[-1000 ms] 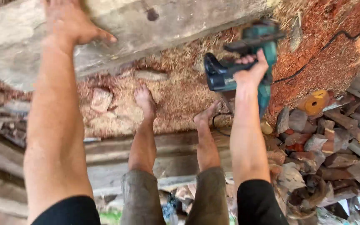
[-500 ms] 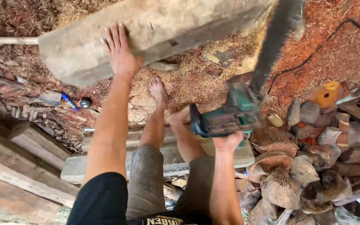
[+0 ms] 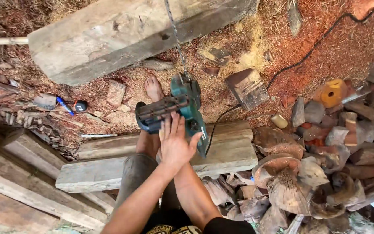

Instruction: Cutting large wood logs into smaller sections using an electric chainsaw in an outdoor workspace.

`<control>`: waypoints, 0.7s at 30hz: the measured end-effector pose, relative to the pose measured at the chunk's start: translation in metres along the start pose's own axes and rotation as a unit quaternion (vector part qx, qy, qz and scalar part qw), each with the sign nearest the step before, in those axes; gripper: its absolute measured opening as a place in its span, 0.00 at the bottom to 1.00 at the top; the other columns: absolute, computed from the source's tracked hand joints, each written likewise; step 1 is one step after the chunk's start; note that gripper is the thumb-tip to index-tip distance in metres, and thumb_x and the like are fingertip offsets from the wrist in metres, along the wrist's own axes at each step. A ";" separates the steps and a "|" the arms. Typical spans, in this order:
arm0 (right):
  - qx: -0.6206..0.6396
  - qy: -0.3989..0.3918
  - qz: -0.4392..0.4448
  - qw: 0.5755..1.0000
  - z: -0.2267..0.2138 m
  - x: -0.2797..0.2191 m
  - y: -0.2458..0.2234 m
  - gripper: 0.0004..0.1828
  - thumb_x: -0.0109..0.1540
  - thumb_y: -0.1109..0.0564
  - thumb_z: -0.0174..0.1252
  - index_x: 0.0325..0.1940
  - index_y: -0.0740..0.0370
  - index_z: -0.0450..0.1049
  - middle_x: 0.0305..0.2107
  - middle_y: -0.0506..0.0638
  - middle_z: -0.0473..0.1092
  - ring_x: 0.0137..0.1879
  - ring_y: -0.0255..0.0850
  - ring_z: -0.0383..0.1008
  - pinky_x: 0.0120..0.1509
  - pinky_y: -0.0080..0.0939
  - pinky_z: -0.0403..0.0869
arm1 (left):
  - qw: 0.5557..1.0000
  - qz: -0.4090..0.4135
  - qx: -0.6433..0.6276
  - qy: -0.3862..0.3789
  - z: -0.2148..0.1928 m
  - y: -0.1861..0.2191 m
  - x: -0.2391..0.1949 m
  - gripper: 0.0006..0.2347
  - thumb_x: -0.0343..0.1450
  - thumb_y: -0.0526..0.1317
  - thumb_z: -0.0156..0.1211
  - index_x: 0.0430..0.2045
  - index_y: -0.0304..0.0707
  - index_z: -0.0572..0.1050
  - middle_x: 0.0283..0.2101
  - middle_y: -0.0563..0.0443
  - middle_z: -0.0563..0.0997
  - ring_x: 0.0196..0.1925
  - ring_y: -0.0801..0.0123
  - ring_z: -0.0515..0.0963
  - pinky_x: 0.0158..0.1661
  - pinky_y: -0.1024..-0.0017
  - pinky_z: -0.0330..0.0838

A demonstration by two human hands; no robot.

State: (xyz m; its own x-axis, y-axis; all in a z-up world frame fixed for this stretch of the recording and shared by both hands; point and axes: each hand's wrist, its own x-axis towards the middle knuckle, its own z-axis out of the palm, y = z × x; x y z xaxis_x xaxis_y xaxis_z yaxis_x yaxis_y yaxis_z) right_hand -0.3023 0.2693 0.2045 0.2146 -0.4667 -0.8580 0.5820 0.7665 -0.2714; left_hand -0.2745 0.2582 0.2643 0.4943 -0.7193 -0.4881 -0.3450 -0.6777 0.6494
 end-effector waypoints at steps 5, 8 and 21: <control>0.100 -0.129 0.090 0.982 0.004 0.009 0.020 0.46 0.57 0.28 0.58 0.66 0.63 0.63 0.53 0.54 0.68 0.58 0.41 0.69 0.69 0.48 0.66 | 0.988 -0.040 0.106 0.104 0.015 -0.036 -0.003 0.38 0.67 0.61 0.62 0.57 0.18 0.69 0.63 0.21 0.66 0.67 0.30 0.63 0.66 0.39 0.52; 0.171 -0.202 0.144 0.954 -0.012 0.005 0.033 0.49 0.58 0.27 0.60 0.70 0.64 0.58 0.57 0.55 0.66 0.61 0.42 0.67 0.73 0.49 0.64 | 0.986 -0.089 0.101 0.103 0.005 -0.050 0.006 0.40 0.67 0.64 0.62 0.59 0.19 0.70 0.63 0.20 0.67 0.68 0.31 0.63 0.67 0.38 0.51; -0.374 -0.267 0.061 0.886 -0.106 0.101 0.100 0.20 0.71 0.53 0.56 0.65 0.61 0.66 0.53 0.48 0.68 0.60 0.38 0.69 0.65 0.42 0.72 | 0.963 -0.258 0.015 0.073 -0.018 -0.114 0.074 0.25 0.56 0.60 0.74 0.24 0.32 0.80 0.30 0.34 0.84 0.34 0.46 0.84 0.41 0.56 0.77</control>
State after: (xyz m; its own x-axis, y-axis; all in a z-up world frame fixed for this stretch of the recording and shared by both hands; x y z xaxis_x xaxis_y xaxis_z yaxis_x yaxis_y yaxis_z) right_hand -0.3055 0.3457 0.0439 0.6964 -0.3499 -0.6265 -0.1110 0.8101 -0.5758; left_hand -0.1842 0.2855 0.1643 0.7131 -0.2575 -0.6521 -0.0454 -0.9451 0.3235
